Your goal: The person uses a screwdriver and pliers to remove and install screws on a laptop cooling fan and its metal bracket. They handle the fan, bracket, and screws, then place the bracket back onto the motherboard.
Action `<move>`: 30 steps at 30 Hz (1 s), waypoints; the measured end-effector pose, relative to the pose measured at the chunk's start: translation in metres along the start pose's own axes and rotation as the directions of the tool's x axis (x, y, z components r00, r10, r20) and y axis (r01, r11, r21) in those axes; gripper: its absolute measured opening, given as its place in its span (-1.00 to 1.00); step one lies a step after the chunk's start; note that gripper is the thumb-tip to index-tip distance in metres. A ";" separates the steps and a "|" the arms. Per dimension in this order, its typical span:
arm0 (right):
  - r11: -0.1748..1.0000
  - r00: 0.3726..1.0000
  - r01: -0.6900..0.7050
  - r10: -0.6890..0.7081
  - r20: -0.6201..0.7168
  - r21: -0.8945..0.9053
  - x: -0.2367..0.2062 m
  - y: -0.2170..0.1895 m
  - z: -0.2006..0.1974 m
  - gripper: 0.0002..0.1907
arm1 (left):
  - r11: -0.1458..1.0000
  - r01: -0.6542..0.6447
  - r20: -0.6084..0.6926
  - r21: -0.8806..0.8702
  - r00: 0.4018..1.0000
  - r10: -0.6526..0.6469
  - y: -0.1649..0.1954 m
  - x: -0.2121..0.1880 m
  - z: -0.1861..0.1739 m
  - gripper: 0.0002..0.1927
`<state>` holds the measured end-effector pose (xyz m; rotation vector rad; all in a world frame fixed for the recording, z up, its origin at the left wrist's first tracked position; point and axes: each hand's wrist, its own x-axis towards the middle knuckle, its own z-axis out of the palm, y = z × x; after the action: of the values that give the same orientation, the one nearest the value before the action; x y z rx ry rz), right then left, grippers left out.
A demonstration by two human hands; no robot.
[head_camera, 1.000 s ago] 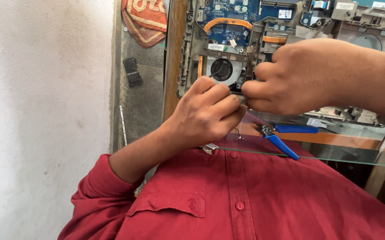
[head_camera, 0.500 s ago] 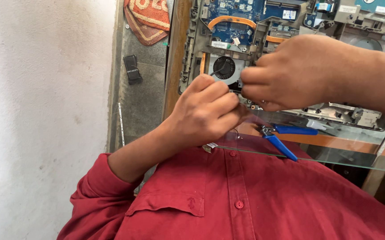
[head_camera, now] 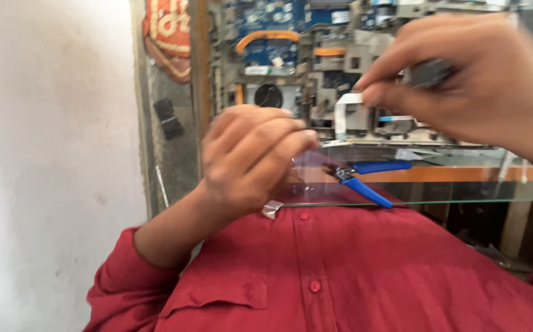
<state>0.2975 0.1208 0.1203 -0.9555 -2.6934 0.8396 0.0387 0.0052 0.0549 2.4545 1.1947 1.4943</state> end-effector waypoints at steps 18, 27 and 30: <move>0.584 0.900 -0.100 -0.292 -0.324 -0.806 -0.115 0.007 0.076 -0.55 | 0.562 0.825 0.096 0.062 0.556 -0.826 -0.033 -0.019 0.006 -0.85; 0.492 0.814 -0.145 -0.434 -0.386 -0.859 -0.167 0.024 0.067 -0.79 | 0.644 0.742 0.009 -0.184 0.657 -0.754 -0.007 0.001 0.004 -0.80; 0.509 0.756 -0.275 -0.409 -0.511 -0.815 -0.198 0.033 0.045 -0.90 | 0.664 0.576 0.068 -0.476 0.778 -0.625 0.008 0.029 0.020 -0.75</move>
<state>0.4547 -0.0018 0.0707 -0.9747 -2.3148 -0.9214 0.0657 0.0245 0.0691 1.4647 1.2821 1.4693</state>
